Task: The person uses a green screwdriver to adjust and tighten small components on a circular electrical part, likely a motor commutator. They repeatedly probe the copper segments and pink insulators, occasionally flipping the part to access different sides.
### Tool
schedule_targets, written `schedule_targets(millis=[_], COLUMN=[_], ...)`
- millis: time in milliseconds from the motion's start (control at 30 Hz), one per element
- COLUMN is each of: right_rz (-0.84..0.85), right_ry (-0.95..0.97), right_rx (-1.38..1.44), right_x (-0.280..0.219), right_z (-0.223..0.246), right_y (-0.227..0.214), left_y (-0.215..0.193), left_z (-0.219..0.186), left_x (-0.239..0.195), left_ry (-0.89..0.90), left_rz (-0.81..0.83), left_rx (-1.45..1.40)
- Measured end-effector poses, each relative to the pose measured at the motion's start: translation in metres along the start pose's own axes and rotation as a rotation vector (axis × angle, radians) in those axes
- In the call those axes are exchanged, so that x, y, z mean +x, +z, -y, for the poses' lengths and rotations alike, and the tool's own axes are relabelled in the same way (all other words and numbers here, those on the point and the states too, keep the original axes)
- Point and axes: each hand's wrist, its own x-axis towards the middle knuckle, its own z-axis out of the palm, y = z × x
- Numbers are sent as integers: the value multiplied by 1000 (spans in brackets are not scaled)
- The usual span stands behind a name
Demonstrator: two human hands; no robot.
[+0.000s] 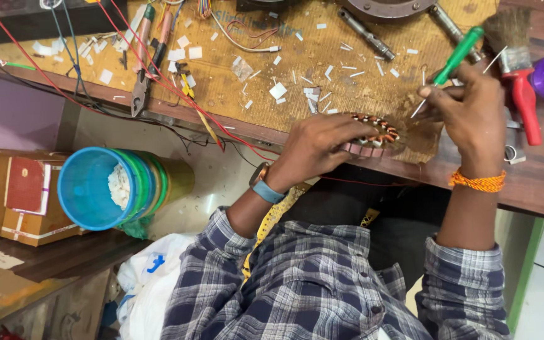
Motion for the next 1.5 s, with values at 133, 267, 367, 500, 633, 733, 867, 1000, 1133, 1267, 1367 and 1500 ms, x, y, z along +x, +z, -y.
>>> schedule_targets(millis=[133, 267, 367, 500, 633, 733, 867, 1000, 1133, 1267, 1367, 1500], right_rz=[-189, -97, -117, -69, -64, -15, 135, 212, -50, -141, -6, 200], right_ry=[-132, -361, -417, -282, -337, -531, -772, -799, -883, -343, -372, -350], right_rx=[230, 230, 116, 243, 53, -266, -575, -794, -913, -157, 335, 221], right_x=[-21, -45, -39, -19, -14, -1, 38, 62, 54, -19, -89, -115], right_z=[-6, -3, -9, -28, -27, -12, -1, -9, 4, 21, 16, -1], right_y=[8, 10, 0, -4, 2, 3, 3, 3, -1, -10, 6, 48], left_y=[2, -9, -5, 4, 7, 3, 2, 5, 8, 15, 12, 4], left_z=[9, 12, 8, 12, 16, 17, 15, 17, 21, 17, 11, 12], left_x=[2, 7, 7, -3, -10, -7, -6, 0, 7, 9, 9, 16], left_ry=[-151, -212, -306, -334, -324, -332, -302, -190, -264, -312, -265, -339], left_rz=[-29, -81, -158, -247, -291, -240, -226, -288, -233, -229, -214, -97], left_rx=[-71, -172, -236, -287, -318, -323, -344, -345, -425, -356, -234, -237])
